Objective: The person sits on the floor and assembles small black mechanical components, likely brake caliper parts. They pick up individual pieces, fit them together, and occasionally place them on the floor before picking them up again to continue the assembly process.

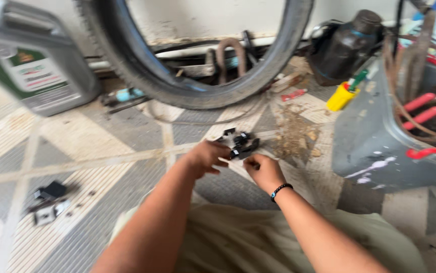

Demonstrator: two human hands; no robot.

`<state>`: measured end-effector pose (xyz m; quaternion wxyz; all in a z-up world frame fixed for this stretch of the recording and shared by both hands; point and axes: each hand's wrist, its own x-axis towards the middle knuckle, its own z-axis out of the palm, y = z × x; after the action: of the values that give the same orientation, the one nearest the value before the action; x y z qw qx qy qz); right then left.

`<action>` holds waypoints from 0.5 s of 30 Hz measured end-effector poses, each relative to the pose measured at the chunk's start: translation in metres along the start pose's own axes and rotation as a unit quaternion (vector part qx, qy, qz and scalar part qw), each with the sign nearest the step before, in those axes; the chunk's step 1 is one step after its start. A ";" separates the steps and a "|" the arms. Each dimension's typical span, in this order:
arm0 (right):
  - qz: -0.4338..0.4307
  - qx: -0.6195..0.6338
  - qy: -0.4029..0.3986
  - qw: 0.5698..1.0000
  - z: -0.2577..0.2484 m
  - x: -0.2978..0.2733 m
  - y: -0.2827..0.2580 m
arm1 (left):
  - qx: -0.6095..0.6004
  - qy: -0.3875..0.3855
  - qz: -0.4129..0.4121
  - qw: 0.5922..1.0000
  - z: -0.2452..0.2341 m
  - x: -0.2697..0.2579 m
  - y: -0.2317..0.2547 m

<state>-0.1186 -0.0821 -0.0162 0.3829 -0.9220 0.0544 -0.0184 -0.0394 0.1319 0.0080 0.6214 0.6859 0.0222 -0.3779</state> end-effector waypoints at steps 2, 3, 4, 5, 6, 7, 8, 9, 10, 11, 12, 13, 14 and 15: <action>-0.007 0.039 0.010 0.999 0.017 0.001 -0.025 | -0.013 0.078 0.018 0.997 -0.044 -0.023 -0.004; -0.012 0.061 0.014 0.998 0.027 0.002 -0.041 | -0.019 0.119 0.027 0.992 -0.072 -0.036 -0.014; -0.034 0.081 -0.005 0.996 0.039 0.004 -0.058 | -0.029 0.176 0.057 0.982 -0.101 -0.048 -0.031; -0.056 0.101 -0.024 0.993 0.052 0.006 -0.078 | -0.038 0.233 0.087 0.968 -0.130 -0.060 -0.053; -0.077 0.120 -0.044 0.989 0.066 0.005 -0.098 | -0.056 0.296 0.073 0.951 -0.159 -0.073 -0.079; -0.097 0.136 -0.076 0.983 0.081 0.003 -0.119 | -0.074 0.358 0.058 0.929 -0.187 -0.087 -0.108; -0.116 0.152 -0.105 0.976 0.097 0.001 -0.142 | -0.070 0.418 0.078 0.902 -0.212 -0.102 -0.136; -0.135 0.167 -0.134 0.968 0.112 -0.001 -0.167 | -0.065 0.476 0.097 0.872 -0.234 -0.119 -0.165; -0.134 0.175 -0.156 0.963 0.128 -0.007 -0.189 | -0.073 0.508 0.085 0.854 -0.252 -0.140 -0.193; -0.133 0.182 -0.178 0.958 0.143 -0.013 -0.212 | -0.081 0.538 0.073 0.836 -0.268 -0.162 -0.218; -0.135 0.193 -0.202 0.951 0.156 -0.020 -0.234 | -0.020 0.582 0.034 0.813 -0.277 -0.181 -0.241; -0.137 0.204 -0.226 0.943 0.168 -0.026 -0.254 | 0.042 0.620 -0.007 0.784 -0.285 -0.197 -0.262; -0.137 0.215 -0.250 0.934 0.178 -0.032 -0.270 | 0.045 0.624 -0.016 0.780 -0.291 -0.211 -0.280; -0.080 0.238 -0.285 0.925 0.186 -0.037 -0.283 | 0.048 0.628 -0.025 0.777 -0.297 -0.222 -0.296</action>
<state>-0.1167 0.2515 0.0538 0.5875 -0.7714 -0.1374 0.2023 -0.1996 0.5546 -0.1352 0.4266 0.7989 0.4063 0.1208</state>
